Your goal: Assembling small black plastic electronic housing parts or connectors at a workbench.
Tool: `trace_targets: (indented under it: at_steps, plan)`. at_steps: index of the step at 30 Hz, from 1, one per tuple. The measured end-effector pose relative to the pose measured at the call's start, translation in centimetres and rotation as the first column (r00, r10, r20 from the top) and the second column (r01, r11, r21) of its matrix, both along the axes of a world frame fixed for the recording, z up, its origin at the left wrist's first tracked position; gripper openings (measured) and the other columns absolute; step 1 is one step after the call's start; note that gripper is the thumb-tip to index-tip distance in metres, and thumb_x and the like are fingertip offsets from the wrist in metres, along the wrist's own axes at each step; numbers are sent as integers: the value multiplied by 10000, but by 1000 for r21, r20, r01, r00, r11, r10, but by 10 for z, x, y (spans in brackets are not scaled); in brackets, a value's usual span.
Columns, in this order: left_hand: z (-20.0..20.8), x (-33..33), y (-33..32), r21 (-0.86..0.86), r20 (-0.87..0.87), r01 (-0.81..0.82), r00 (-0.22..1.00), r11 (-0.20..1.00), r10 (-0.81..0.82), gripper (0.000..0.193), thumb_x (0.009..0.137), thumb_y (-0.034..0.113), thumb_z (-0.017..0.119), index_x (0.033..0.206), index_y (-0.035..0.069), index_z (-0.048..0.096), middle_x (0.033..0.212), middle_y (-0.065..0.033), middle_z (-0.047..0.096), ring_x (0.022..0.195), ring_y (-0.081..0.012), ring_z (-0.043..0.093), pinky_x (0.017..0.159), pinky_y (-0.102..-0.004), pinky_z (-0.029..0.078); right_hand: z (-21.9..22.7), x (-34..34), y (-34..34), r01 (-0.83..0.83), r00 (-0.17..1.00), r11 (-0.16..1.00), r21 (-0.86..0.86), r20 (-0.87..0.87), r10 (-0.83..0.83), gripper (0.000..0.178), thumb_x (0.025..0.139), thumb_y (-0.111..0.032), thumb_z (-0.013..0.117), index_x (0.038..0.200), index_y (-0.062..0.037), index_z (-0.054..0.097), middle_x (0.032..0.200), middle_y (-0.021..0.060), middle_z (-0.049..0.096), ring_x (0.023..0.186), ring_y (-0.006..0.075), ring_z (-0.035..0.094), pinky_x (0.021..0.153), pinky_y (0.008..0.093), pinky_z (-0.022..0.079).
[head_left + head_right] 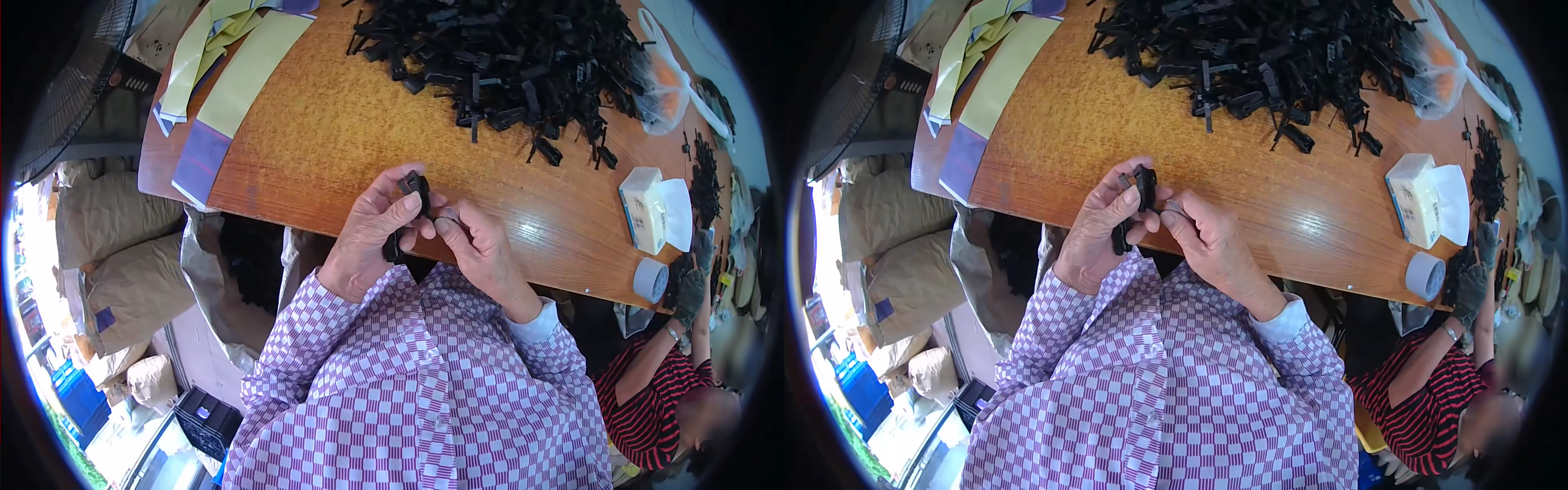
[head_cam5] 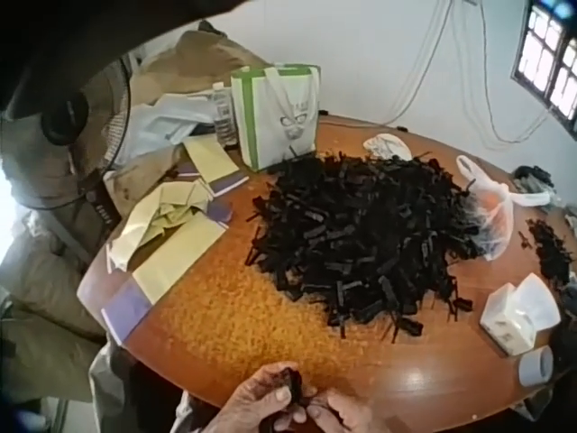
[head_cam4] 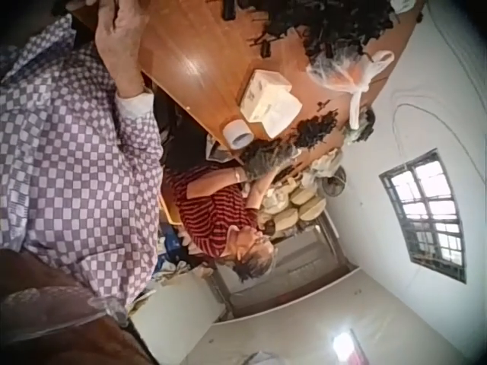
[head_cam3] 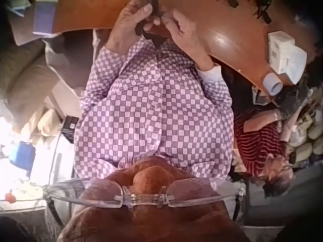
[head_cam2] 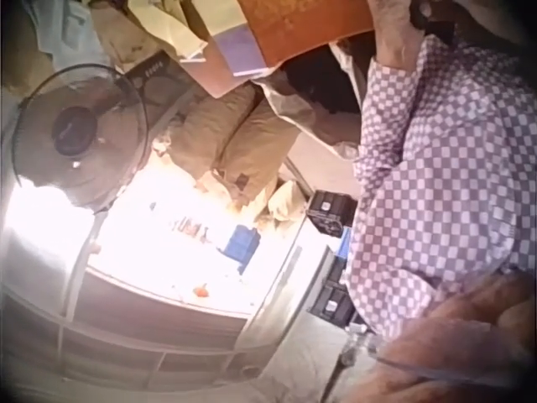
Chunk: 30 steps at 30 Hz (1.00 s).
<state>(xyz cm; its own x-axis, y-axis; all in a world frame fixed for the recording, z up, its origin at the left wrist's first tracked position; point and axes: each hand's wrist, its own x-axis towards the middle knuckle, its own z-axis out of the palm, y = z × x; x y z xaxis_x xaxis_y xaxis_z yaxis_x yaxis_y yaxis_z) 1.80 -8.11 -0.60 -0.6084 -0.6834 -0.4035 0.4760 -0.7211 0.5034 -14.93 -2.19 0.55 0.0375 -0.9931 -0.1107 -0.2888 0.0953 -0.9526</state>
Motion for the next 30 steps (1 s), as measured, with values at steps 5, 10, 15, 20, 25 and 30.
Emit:
trace_targets:
  at_steps: [5,10,15,20,25,30]
  plan:
    - [4,5,0,-128,132,-22,991,992,39,350,895,148,615,1208,106,462,987,-103,624,730,-118,614,543,-164,430,8,10,-5,131,989,990,-54,-57,-134,186,958,-187,518,1042,-21,515,741,5,512,637,81,461,586,239,397]
    - [-2,-3,6,-513,387,70,909,855,158,351,861,-44,580,1152,79,427,838,1,516,715,-79,543,627,-200,449,17,16,-17,36,999,999,-3,22,-35,189,974,-188,475,1025,-10,516,729,76,529,623,150,504,567,276,405]
    - [-7,-7,8,-662,501,190,832,725,239,373,833,-99,569,1121,83,417,834,1,491,723,-46,493,611,-182,414,8,19,-19,-5,999,999,-40,-33,3,157,960,-147,478,1003,0,512,722,200,558,627,321,589,547,365,428]
    - [-2,-10,10,-696,606,332,747,636,273,367,821,-120,560,1097,72,411,841,-12,494,731,-47,485,607,-195,410,0,14,-16,-6,1000,993,-117,-21,3,105,938,-104,500,970,-5,517,688,213,551,615,370,583,510,395,413]
    - [10,-19,12,-719,679,441,609,537,409,338,807,-53,591,1081,67,433,779,-153,561,690,-306,625,583,-341,474,-1,11,-14,39,999,991,-126,1,-39,91,932,-95,509,937,-6,530,679,205,544,595,361,573,508,380,416]
    - [15,-28,12,-753,653,446,602,484,460,327,807,-50,596,1080,59,451,795,-170,568,711,-342,625,585,-358,478,0,5,-11,60,994,996,-63,94,-54,147,974,-150,468,945,-17,523,712,93,489,642,176,498,597,287,408]
